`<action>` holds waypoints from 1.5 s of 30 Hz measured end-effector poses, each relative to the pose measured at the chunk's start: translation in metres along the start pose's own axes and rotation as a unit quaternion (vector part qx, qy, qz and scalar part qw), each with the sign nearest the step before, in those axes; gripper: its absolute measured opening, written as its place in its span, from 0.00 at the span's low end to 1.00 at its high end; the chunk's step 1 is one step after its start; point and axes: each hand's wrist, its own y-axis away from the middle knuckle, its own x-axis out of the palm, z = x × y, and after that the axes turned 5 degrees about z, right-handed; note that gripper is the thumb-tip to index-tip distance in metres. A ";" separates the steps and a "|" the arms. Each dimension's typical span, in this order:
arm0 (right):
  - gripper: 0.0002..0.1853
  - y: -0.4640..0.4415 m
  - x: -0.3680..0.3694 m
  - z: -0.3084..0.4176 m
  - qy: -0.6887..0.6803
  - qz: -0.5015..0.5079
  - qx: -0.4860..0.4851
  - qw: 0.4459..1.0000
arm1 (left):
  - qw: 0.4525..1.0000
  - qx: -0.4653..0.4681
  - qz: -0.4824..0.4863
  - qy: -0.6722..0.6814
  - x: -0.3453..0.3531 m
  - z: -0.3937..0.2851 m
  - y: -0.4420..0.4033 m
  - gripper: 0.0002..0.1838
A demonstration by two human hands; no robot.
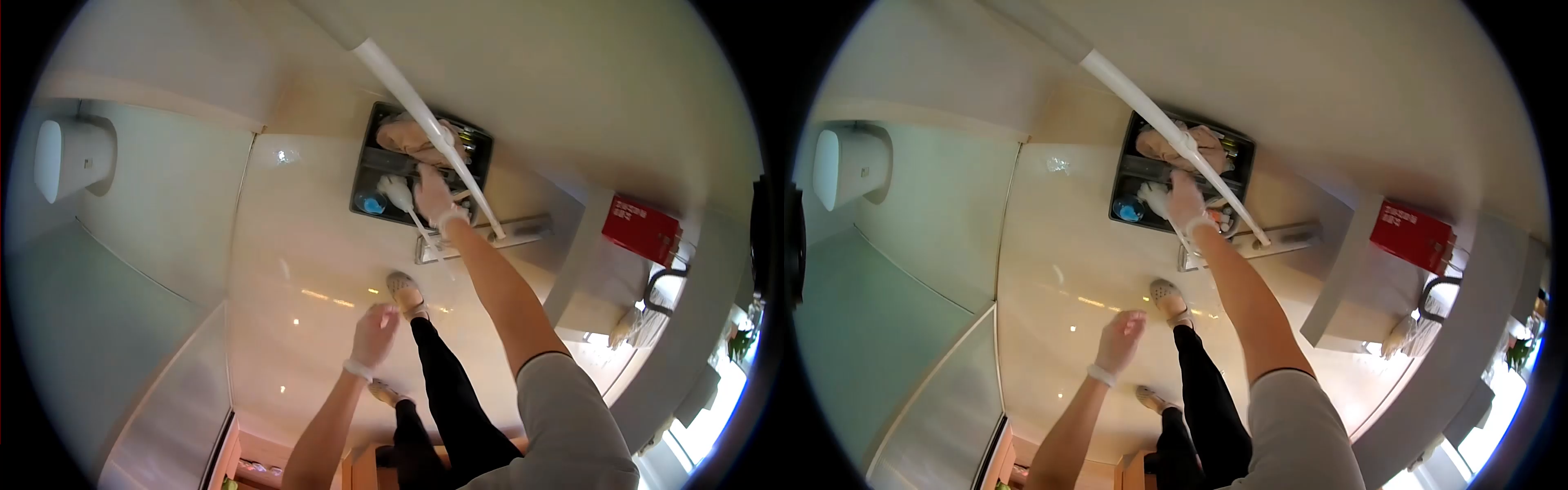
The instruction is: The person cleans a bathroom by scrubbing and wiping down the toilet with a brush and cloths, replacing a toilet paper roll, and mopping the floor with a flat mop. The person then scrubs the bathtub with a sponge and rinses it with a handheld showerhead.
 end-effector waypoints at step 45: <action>0.16 0.039 0.058 -0.035 -0.379 -0.162 0.236 0.880 | 0.985 -0.045 0.158 -0.048 -0.057 0.004 -0.353 0.29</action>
